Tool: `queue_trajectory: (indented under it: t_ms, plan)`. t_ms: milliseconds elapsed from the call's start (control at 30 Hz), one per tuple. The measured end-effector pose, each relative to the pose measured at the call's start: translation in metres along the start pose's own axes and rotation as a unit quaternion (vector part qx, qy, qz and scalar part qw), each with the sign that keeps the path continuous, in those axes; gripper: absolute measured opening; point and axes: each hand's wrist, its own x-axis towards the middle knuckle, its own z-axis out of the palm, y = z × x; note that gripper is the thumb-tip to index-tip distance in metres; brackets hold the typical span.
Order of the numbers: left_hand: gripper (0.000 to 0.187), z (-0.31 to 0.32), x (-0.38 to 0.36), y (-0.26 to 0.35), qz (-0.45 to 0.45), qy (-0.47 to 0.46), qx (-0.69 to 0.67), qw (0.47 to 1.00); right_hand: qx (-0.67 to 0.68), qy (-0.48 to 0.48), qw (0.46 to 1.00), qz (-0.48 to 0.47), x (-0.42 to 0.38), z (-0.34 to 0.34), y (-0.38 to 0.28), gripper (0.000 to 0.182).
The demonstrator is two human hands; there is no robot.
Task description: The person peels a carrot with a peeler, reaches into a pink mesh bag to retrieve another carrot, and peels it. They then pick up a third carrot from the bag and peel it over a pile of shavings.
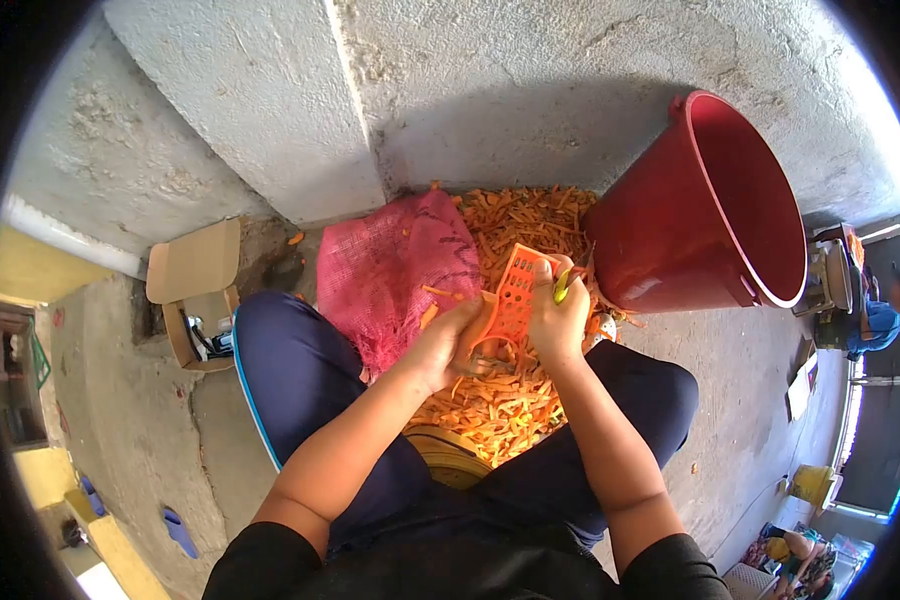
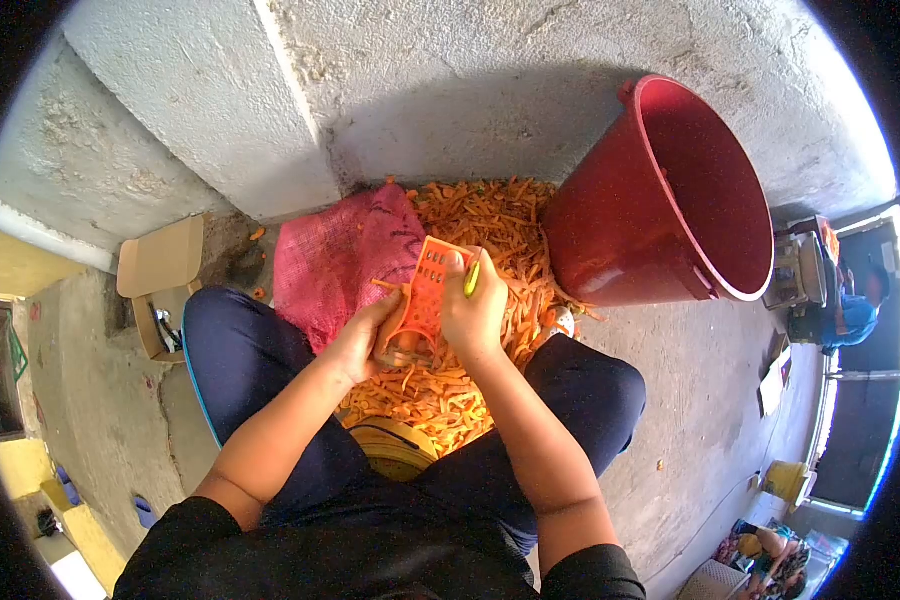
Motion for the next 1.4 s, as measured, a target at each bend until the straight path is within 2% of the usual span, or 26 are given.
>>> queue_trajectory:
  t_ms: [133, 200, 233, 433, 533, 633, 667, 733, 767, 833, 867, 900, 933, 1000, 1067, 1200, 1233, 1367, 1400]
  plan:
    - [0.037, 0.009, -0.008, 0.006, -0.039, -0.022, -0.023, 0.999, -0.007, -0.014, 1.000, -0.021, -0.006, 0.005, -0.005, 0.024]
    - [0.040, 0.005, -0.004, 0.003, -0.038, 0.004, -0.039, 0.999, -0.020, -0.017, 0.999, -0.033, -0.008, 0.008, -0.004, 0.025]
    - [0.041, 0.003, -0.001, 0.000, -0.039, 0.017, -0.047, 0.998, -0.041, 0.006, 0.996, -0.080, -0.007, 0.011, 0.001, 0.017]
    - [0.042, 0.002, -0.001, -0.002, -0.038, 0.040, -0.008, 0.998, -0.054, 0.017, 0.996, -0.074, -0.011, 0.014, -0.003, 0.015]
    - [0.041, 0.006, 0.000, -0.004, -0.030, 0.033, -0.022, 0.999, -0.133, 0.027, 0.987, -0.088, -0.006, 0.011, 0.002, 0.014]
    - [0.039, -0.012, 0.000, -0.011, -0.043, 0.005, 0.112, 0.993, -0.117, 0.164, 0.977, -0.074, 0.033, -0.004, 0.026, 0.012]
    - [0.040, -0.008, -0.007, -0.009, -0.074, -0.047, 0.150, 0.985, -0.107, 0.207, 0.970, -0.070, 0.049, -0.015, 0.031, 0.013]
    - [0.038, -0.008, -0.009, -0.015, -0.079, -0.071, 0.100, 0.989, -0.067, 0.233, 0.969, 0.040, 0.065, -0.031, 0.033, 0.016]
    - [0.037, -0.007, -0.009, -0.013, -0.073, -0.029, 0.081, 0.994, -0.028, 0.229, 0.972, 0.039, 0.063, -0.034, 0.034, 0.020]
    - [0.035, 0.006, -0.011, -0.004, -0.058, 0.054, 0.041, 0.996, -0.034, 0.191, 0.981, -0.026, 0.053, -0.026, 0.026, 0.020]
    - [0.034, 0.004, -0.010, -0.003, -0.053, 0.042, 0.019, 0.997, -0.035, 0.170, 0.983, -0.058, 0.045, -0.019, 0.022, 0.020]
    - [0.033, 0.001, -0.008, -0.004, -0.049, 0.031, -0.001, 0.998, -0.023, 0.121, 0.992, -0.038, 0.033, -0.016, 0.011, 0.019]
    - [0.032, 0.000, -0.007, -0.004, -0.046, 0.019, -0.022, 0.999, 0.007, 0.107, 0.991, -0.076, 0.025, -0.008, 0.009, 0.019]
    - [0.034, 0.003, -0.005, -0.002, -0.054, 0.025, -0.019, 0.998, 0.022, 0.045, 0.998, -0.048, 0.007, 0.000, 0.001, 0.025]
    - [0.036, 0.006, -0.004, -0.002, -0.064, 0.030, -0.016, 0.997, 0.000, 0.027, 0.997, -0.071, -0.004, 0.007, 0.000, 0.018]
    - [0.038, 0.004, -0.002, -0.006, -0.046, 0.039, -0.015, 0.998, -0.073, 0.038, 0.991, -0.103, -0.005, 0.014, 0.002, 0.017]
    - [0.038, 0.004, -0.002, -0.006, -0.050, 0.034, -0.009, 0.998, -0.094, 0.036, 0.993, -0.066, -0.005, 0.010, -0.004, 0.016]
    - [0.039, -0.013, -0.008, -0.007, -0.103, -0.029, 0.092, 0.990, -0.101, 0.178, 0.977, -0.052, 0.037, -0.008, 0.030, 0.018]
    - [0.038, -0.012, -0.009, -0.009, -0.105, -0.025, 0.076, 0.991, -0.112, 0.228, 0.966, -0.039, 0.052, -0.019, 0.040, 0.019]
